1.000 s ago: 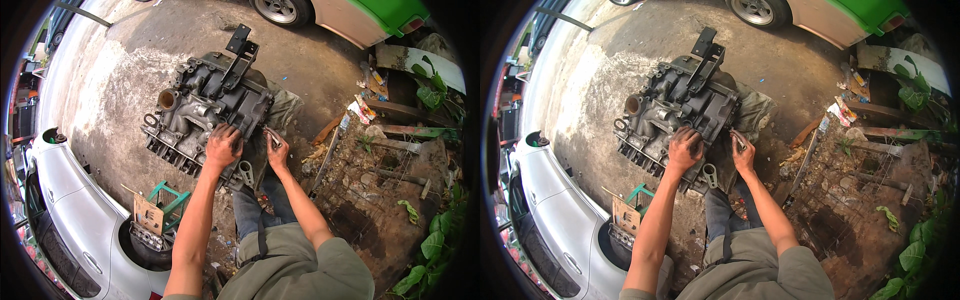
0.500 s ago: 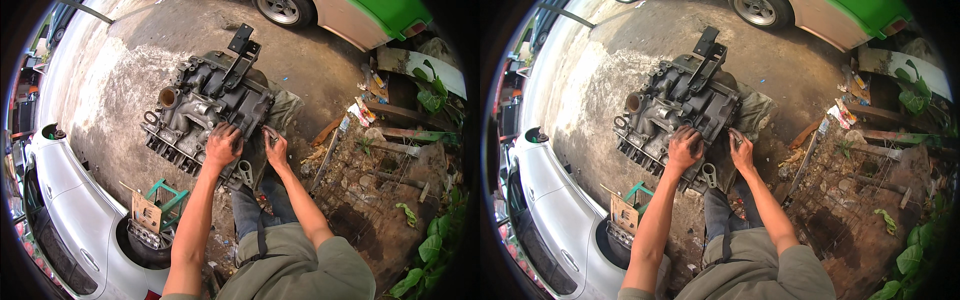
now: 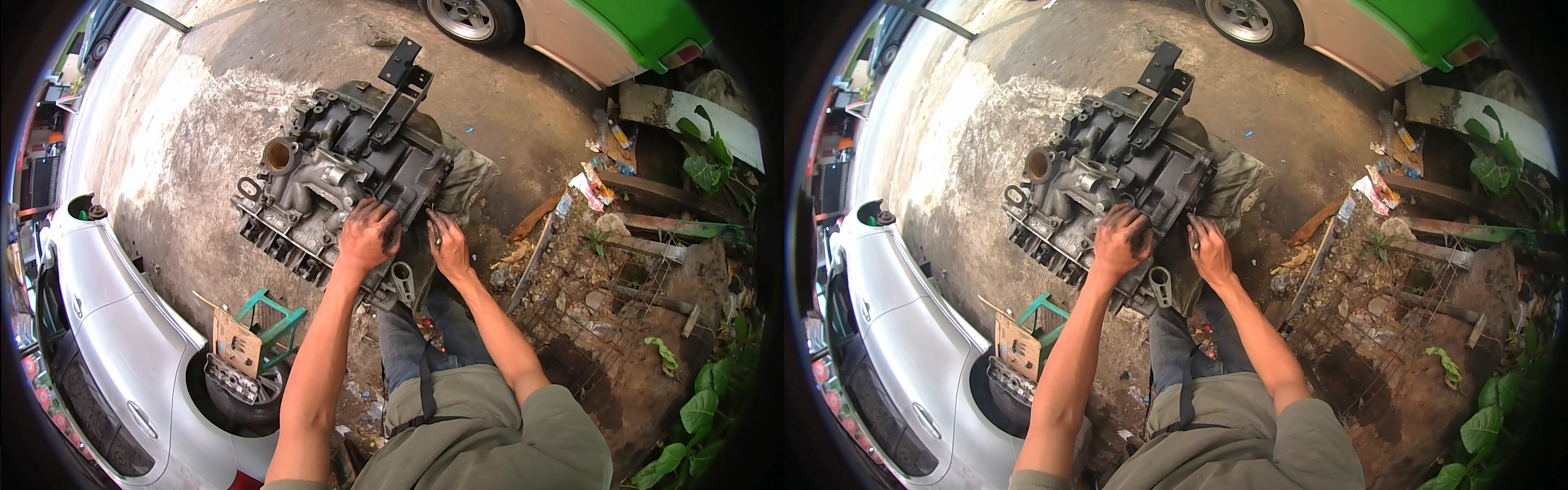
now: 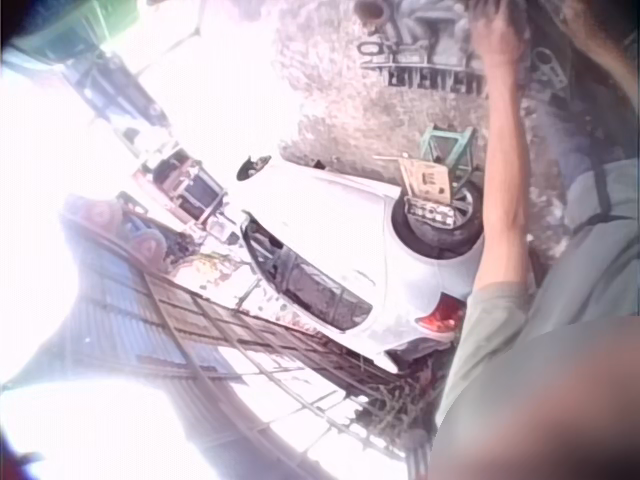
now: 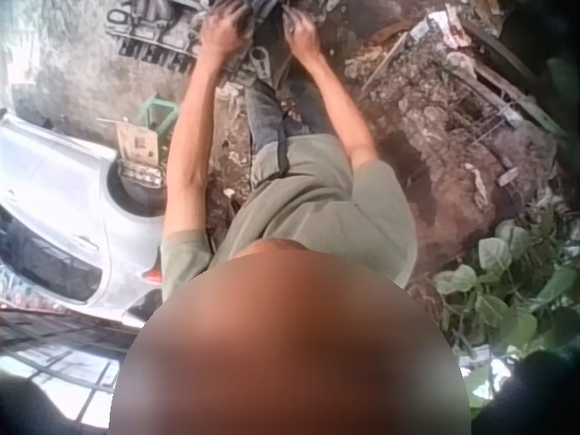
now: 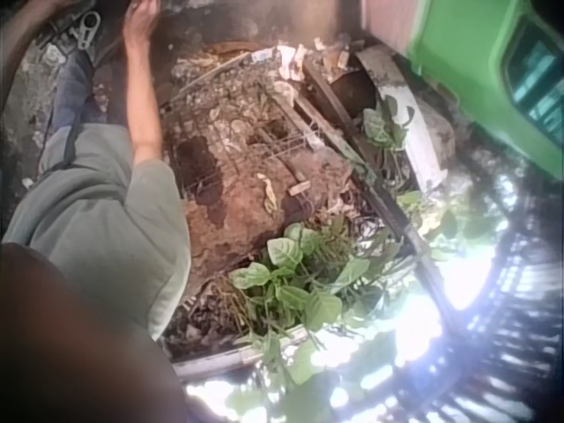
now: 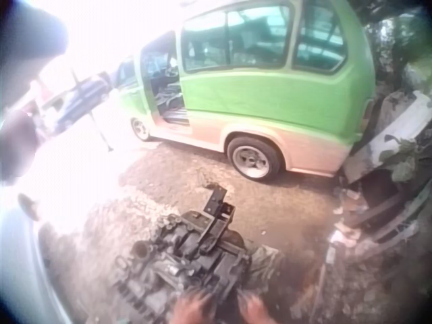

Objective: The person uses a wrench to tighten bolts on a car engine block resting on a cloth on the ground. The hands stabilize the engine while turning the wrench repeatedly on the same fastener.

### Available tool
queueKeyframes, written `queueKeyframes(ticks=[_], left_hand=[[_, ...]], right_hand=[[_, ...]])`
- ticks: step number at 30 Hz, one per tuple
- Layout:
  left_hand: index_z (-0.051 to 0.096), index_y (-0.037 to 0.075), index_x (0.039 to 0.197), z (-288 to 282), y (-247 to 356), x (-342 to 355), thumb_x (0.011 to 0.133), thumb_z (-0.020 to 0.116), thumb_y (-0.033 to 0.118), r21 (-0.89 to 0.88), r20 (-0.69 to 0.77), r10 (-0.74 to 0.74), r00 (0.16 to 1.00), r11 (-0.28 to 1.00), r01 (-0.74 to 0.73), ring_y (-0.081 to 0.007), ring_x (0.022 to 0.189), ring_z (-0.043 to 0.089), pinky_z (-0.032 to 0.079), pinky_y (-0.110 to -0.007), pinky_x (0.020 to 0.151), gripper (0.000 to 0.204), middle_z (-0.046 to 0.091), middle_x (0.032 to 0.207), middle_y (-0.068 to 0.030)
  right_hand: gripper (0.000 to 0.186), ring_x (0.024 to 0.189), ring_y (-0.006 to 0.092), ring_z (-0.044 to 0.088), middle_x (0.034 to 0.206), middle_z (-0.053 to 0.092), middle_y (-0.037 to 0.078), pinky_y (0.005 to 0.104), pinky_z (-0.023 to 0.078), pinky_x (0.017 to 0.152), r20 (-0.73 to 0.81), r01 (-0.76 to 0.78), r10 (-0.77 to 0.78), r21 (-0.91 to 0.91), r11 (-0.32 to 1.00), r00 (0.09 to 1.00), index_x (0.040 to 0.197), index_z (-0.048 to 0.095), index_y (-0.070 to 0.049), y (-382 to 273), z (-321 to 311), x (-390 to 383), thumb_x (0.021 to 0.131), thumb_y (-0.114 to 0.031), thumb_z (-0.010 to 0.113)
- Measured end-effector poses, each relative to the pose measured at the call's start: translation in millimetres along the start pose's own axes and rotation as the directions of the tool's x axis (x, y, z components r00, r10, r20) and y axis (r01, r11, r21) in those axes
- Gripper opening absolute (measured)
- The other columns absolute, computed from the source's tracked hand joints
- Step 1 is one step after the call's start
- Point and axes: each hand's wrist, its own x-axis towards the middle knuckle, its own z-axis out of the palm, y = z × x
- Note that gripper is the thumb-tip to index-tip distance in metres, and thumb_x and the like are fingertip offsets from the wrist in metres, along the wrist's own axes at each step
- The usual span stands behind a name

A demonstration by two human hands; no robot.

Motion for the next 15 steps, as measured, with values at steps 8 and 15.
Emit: queueKeyframes(ticks=[8,15], left_hand=[[0.065,0.005,0.082,1,0,0,0.067,0.073,0.008,-0.002,-0.008,-0.004,1.0,1.0,0.004,-0.0372,0.09,0.065,0.053,-0.045,0.09,0.018,0.065,0.086,-0.0124],[0.065,0.004,0.082,1,0,0,0.066,0.074,0.008,0.007,-0.003,-0.002,1.0,1.0,0.002,-0.0372,0.091,0.065,0.053,-0.045,0.092,0.018,0.066,0.086,-0.0124]], right_hand=[[0.032,0.102,0.0409,0.063,0.113,0.063,0.023,0.0447,0.053,0.087,0.064,0.026,-0.025,-0.02,0.999,0.998,0.123,0.063,0.005,-3,9,-2,0.092,-0.003,0.066],[0.024,0.095,0.0412,0.064,0.104,0.065,0.022,0.0443,0.054,0.083,0.043,0.024,-0.025,0.005,1.0,0.999,0.114,0.065,0.006,6,5,14,0.093,-0.005,0.066]])
